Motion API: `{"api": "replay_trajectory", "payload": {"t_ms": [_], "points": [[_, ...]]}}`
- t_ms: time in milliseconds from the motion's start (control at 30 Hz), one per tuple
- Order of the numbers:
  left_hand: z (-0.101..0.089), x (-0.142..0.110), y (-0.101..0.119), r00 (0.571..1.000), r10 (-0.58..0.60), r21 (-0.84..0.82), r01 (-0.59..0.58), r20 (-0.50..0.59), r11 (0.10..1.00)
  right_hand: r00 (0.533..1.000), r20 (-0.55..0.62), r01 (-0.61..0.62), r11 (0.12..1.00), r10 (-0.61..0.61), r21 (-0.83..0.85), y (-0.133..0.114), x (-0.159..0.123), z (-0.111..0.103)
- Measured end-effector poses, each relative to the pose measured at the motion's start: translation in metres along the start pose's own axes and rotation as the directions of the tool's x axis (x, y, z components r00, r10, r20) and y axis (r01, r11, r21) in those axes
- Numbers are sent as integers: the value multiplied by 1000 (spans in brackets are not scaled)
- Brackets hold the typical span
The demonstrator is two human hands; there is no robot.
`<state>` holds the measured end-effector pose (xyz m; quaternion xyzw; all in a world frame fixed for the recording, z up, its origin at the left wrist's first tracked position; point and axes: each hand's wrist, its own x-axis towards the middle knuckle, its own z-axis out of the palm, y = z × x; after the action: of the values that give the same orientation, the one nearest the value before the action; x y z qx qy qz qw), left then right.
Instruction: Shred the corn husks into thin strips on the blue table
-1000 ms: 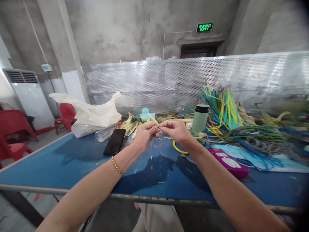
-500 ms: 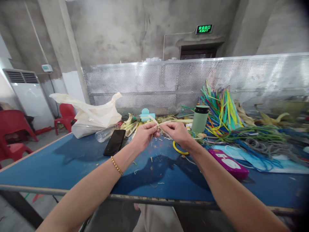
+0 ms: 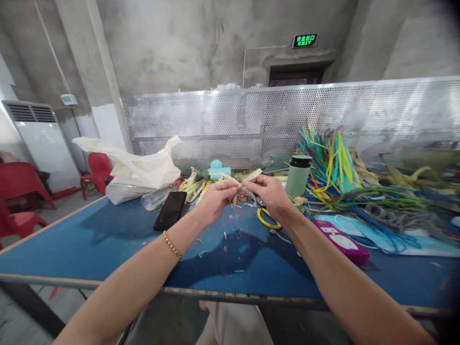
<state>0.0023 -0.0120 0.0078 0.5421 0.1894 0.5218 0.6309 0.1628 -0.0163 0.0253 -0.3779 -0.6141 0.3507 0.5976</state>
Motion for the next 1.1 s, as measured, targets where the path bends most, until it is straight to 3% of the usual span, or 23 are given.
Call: {"api": "replay_trajectory", "payload": {"t_ms": [233, 467, 600, 767, 1000, 1100], "points": [[0, -2, 0, 998, 54, 220, -56, 12, 974, 1000, 23, 11, 999, -10, -33, 1, 0, -1], [4, -2, 1, 993, 110, 300, -95, -31, 949, 974, 221, 44, 999, -40, -14, 2, -2, 0], [4, -1, 1, 986, 155, 417, -116, -60, 901, 960, 269, 80, 997, -73, -15, 1, -4, 1], [2, -1, 1, 966, 257, 559, -205, -16, 804, 949, 287, 139, 990, -128, -20, 0, -4, 3], [-4, -1, 1, 934, 357, 699, -273, 28, 660, 977, 129, 175, 984, -172, -17, 2, -1, 7], [-5, 0, 2, 930, 363, 714, -287, 49, 639, 982, 100, 162, 987, -161, -4, 0, -2, 7]]}}
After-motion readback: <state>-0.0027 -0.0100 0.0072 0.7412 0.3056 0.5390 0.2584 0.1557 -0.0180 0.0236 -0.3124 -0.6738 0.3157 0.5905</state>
